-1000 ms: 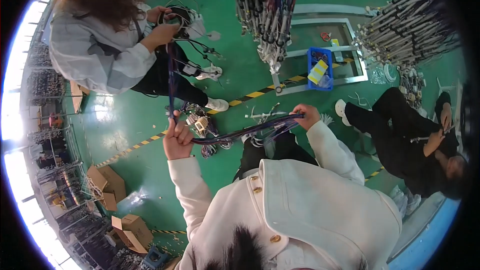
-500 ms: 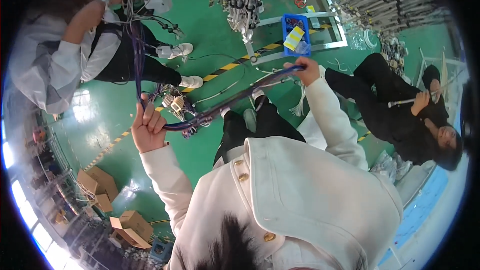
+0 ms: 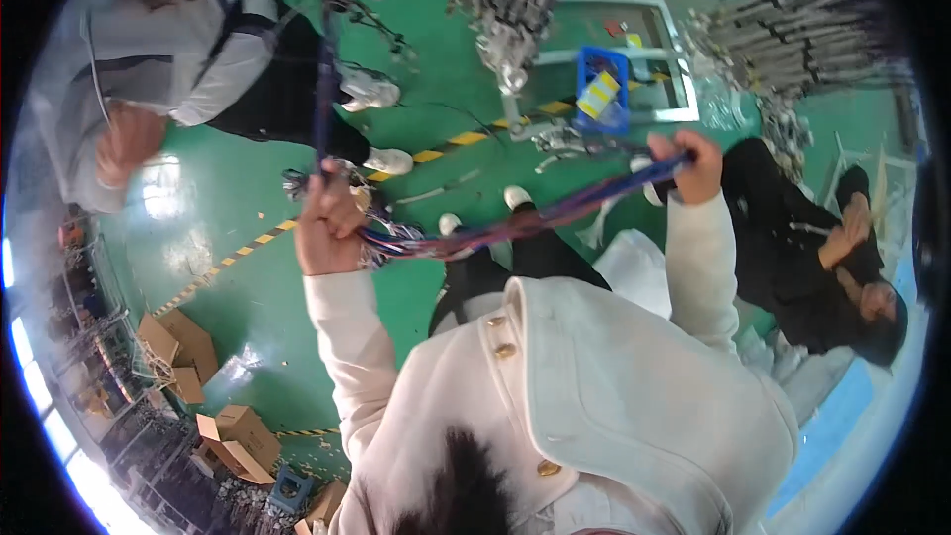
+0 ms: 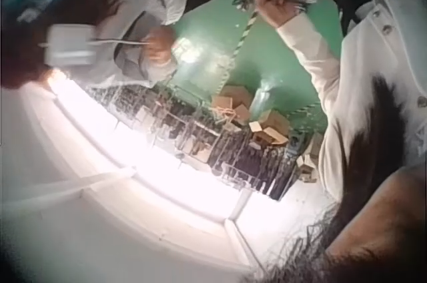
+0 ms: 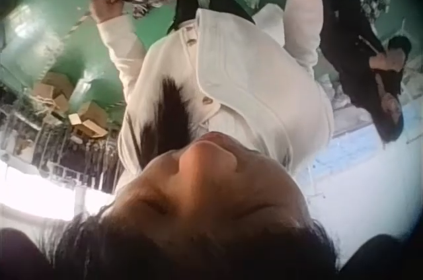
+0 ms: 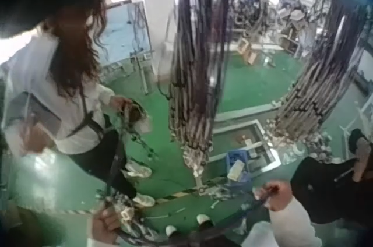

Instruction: Bundling and organizing electrical wire harnesses in a factory environment.

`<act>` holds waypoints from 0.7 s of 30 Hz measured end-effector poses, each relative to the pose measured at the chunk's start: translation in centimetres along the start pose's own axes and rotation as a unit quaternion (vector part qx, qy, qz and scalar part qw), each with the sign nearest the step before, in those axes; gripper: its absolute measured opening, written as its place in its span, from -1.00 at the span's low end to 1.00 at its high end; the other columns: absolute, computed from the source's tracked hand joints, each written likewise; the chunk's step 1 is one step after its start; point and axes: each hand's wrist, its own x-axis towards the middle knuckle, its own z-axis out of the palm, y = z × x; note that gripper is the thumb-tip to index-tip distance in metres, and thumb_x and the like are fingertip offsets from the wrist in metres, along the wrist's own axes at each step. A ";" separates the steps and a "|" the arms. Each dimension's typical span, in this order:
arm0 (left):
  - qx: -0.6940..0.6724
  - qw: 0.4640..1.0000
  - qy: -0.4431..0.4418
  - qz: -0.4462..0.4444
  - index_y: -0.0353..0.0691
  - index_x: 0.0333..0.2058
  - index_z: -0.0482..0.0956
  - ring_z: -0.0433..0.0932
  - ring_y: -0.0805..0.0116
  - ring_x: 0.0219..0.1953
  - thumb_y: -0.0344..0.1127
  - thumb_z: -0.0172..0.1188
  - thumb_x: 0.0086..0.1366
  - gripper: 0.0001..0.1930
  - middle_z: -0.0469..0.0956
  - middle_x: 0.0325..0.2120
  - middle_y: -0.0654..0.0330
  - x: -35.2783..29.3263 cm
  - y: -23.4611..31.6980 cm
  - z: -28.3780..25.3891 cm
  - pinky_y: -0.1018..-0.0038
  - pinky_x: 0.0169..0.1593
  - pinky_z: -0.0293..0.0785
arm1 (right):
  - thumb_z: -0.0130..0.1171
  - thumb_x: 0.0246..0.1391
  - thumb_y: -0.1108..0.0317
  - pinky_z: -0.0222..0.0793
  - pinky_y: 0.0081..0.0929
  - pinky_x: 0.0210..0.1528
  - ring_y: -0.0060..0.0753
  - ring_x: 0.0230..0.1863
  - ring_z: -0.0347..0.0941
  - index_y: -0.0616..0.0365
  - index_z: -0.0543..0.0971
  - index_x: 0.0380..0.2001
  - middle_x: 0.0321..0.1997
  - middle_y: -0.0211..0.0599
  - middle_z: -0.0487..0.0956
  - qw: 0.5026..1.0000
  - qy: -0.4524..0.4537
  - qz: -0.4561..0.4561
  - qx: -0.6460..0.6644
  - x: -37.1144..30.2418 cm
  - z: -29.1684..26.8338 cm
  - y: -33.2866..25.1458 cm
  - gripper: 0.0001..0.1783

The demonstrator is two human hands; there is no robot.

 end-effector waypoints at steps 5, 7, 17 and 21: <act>-0.048 0.998 0.023 -0.039 -0.19 -0.17 0.32 0.01 0.66 -0.71 -0.26 -0.14 0.30 -0.80 0.10 -0.69 0.43 1.3 -1.6 -2.8 0.73 -0.64 -0.01 | 0.32 -0.25 0.39 -0.05 -0.55 -0.67 -0.62 -0.70 0.02 0.19 0.28 -0.80 -0.79 -0.42 0.14 0.979 -0.182 0.088 -0.020 -5.8 1.5 4.1 -0.62; -0.060 0.997 0.025 -0.053 -0.17 -0.18 0.33 0.01 0.65 -0.71 -0.26 -0.15 0.30 -0.81 0.09 -0.69 0.43 2.1 -2.3 -2.4 0.73 -0.64 -0.02 | 0.37 -0.35 0.32 0.11 -0.53 -0.63 -0.53 -0.69 0.22 0.18 0.37 -0.73 -0.77 -0.31 0.29 0.951 -0.288 0.114 -0.022 -8.1 1.6 8.2 -0.67; 0.034 0.996 0.036 -0.078 -0.15 -0.19 0.35 0.05 0.63 -0.69 -0.20 -0.09 0.27 -0.79 0.10 -0.68 0.42 3.5 -8.3 0.2 0.67 -0.60 0.01 | 0.37 -0.35 0.07 0.34 -0.46 -0.20 -0.37 -0.29 0.47 0.05 0.50 -0.36 -0.36 -0.30 0.54 0.844 -0.536 0.010 -0.023 -9.0 11.0 8.3 -0.54; 0.097 0.992 0.056 -0.050 -0.18 -0.21 0.34 0.05 0.62 -0.69 -0.22 -0.14 0.30 -0.80 0.10 -0.68 0.41 3.5 -10.5 0.5 0.63 -0.56 0.06 | 0.07 0.01 0.13 0.33 -0.48 -0.11 -0.41 -0.21 0.45 0.15 0.46 -0.16 -0.22 -0.26 0.52 0.696 -0.368 0.371 0.493 -5.0 16.4 6.2 -0.61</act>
